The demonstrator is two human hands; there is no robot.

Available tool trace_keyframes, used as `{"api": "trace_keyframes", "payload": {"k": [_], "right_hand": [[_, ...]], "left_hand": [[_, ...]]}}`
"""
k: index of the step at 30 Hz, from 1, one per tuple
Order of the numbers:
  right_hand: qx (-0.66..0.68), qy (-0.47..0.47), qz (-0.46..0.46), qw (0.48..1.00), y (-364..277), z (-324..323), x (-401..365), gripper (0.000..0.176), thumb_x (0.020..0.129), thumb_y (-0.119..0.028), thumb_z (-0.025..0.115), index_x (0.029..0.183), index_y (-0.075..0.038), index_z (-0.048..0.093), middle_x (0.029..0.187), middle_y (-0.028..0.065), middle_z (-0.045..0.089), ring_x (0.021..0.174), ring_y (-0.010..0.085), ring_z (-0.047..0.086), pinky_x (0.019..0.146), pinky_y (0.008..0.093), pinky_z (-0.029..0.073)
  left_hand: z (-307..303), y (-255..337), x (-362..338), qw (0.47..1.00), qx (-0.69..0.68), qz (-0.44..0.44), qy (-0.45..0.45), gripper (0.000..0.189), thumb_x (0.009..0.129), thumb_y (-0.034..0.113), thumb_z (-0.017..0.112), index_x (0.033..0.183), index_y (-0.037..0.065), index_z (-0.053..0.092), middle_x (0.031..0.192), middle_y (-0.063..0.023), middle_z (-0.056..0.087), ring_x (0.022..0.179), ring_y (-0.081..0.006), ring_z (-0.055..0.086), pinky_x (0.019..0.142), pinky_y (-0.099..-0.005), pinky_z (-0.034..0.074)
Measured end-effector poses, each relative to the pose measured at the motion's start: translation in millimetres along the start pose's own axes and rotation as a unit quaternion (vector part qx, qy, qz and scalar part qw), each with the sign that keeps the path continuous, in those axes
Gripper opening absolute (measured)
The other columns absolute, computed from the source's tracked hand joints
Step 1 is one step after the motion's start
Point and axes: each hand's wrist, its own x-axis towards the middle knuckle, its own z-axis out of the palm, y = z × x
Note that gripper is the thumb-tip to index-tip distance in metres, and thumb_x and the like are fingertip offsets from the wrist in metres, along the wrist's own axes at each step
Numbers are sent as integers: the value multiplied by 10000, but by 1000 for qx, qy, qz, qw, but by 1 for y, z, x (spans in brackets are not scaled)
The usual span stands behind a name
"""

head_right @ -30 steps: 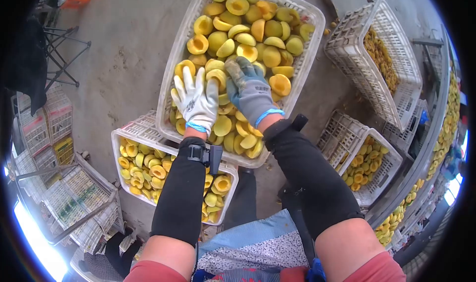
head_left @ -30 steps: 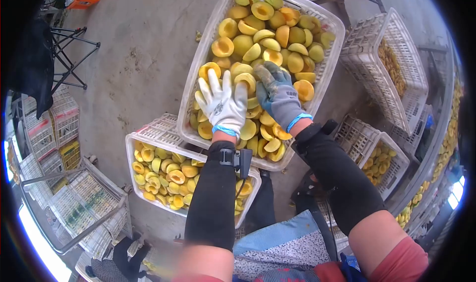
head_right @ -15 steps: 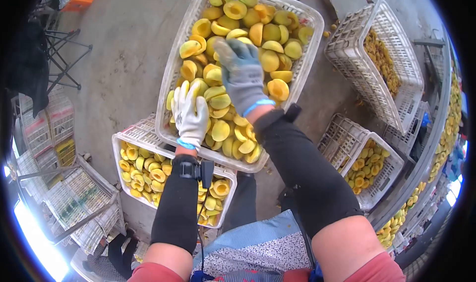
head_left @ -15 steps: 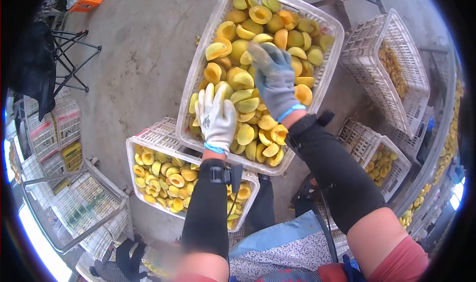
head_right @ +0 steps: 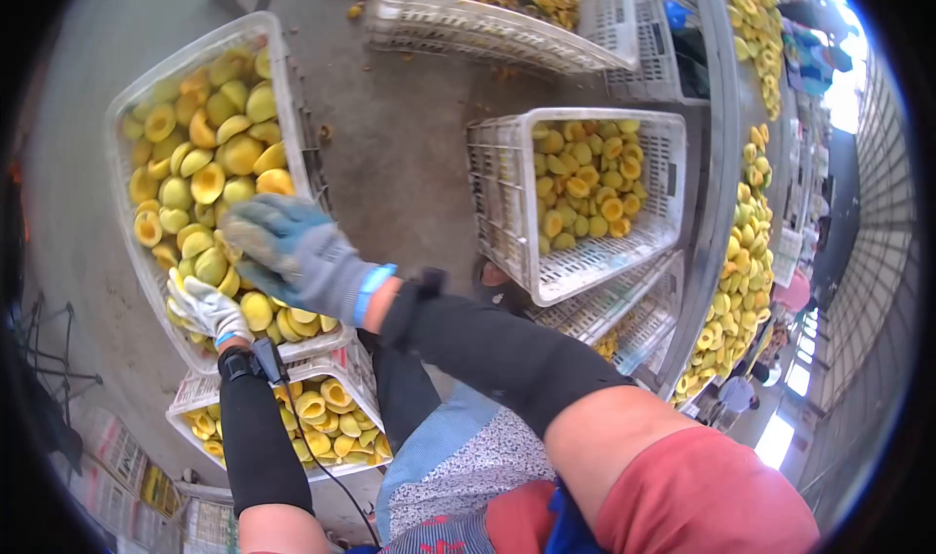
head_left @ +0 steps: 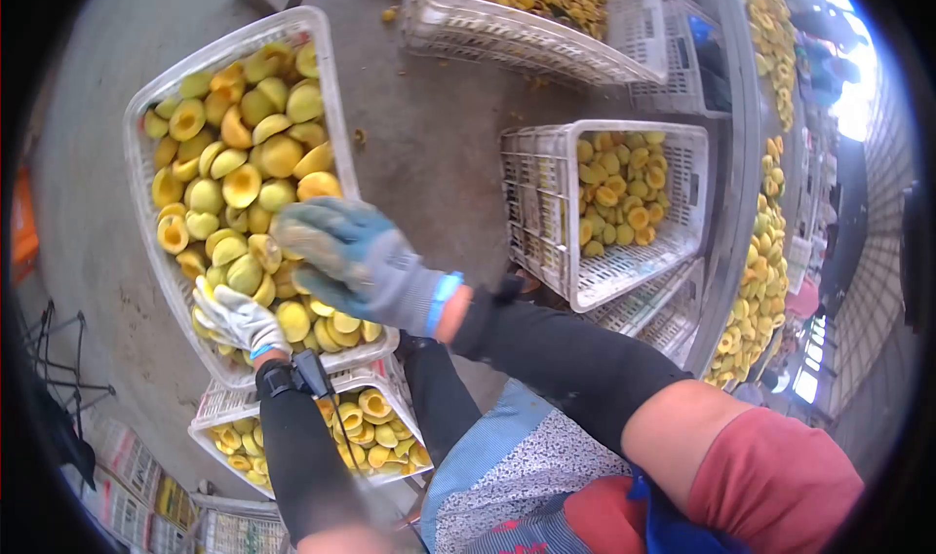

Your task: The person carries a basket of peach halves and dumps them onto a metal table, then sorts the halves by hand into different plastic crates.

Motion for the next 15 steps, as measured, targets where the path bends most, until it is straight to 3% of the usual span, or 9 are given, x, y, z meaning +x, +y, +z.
{"api": "trace_keyframes", "payload": {"k": [4,5,6,7,8,10,12,13,15], "right_hand": [[-139,96,63,984,49,-170,-105,521,854,-70,760,1351,-79,604,1267,170,646,1163,351,636,1002,434,532],[-196,123,193,954,54,-210,-133,484,875,-56,739,1342,-60,612,1275,172,642,1171,356,631,1031,416,518],[-228,157,240,931,91,-246,-180,460,900,-76,733,1341,-37,609,1278,173,645,1165,330,635,1040,391,506],[-234,212,333,889,118,-283,-219,435,929,-125,725,1331,-16,603,1268,166,654,1170,308,633,1044,379,496],[-227,264,422,837,144,-319,-258,423,958,-173,718,1322,5,597,1259,158,662,1175,285,632,1047,367,486],[-249,243,600,720,204,-399,-340,680,953,-479,654,1420,2,541,1363,237,619,1292,388,572,1081,422,449],[-291,177,676,653,252,-457,-398,829,936,-637,572,1480,-16,494,1416,280,574,1352,430,517,1108,442,417],[-301,138,691,643,257,-478,-400,871,930,-682,531,1499,-25,476,1432,292,555,1371,438,494,1120,445,403],[-312,98,688,648,273,-503,-395,911,926,-735,472,1503,-29,477,1439,302,543,1388,440,475,1134,444,387]], "left_hand": [[-12,-9,10,998,-30,-8,-63,563,1095,447,360,1531,99,435,1554,-202,441,1448,-414,357,1202,-515,261],[-16,-23,18,998,0,41,-53,560,1086,425,404,1499,50,460,1518,-230,471,1413,-417,405,1184,-496,300],[-18,-25,23,995,29,88,-42,560,1077,402,448,1467,2,486,1483,-259,500,1378,-419,453,1167,-477,338],[-38,31,5,989,75,114,60,533,1059,338,510,1404,-68,522,1423,-273,553,1319,-410,521,1137,-462,386],[-57,100,-22,988,-9,122,99,488,1053,285,530,1381,-76,541,1391,-265,583,1290,-398,551,1135,-464,399],[-68,202,-74,964,-96,240,60,451,1055,230,527,1381,-81,543,1387,-240,596,1270,-357,583,1123,-436,428],[-62,300,-152,879,-378,259,-129,412,1055,180,519,1376,-78,549,1377,-213,609,1251,-311,602,1104,-405,451],[-57,342,-192,827,-442,276,-212,385,1049,131,509,1373,-73,552,1375,-202,612,1251,-285,597,1096,-394,456],[-40,409,-261,738,-501,182,-414,389,1040,119,542,1394,-42,548,1391,-172,602,1251,-250,596,1104,-376,444]]}}
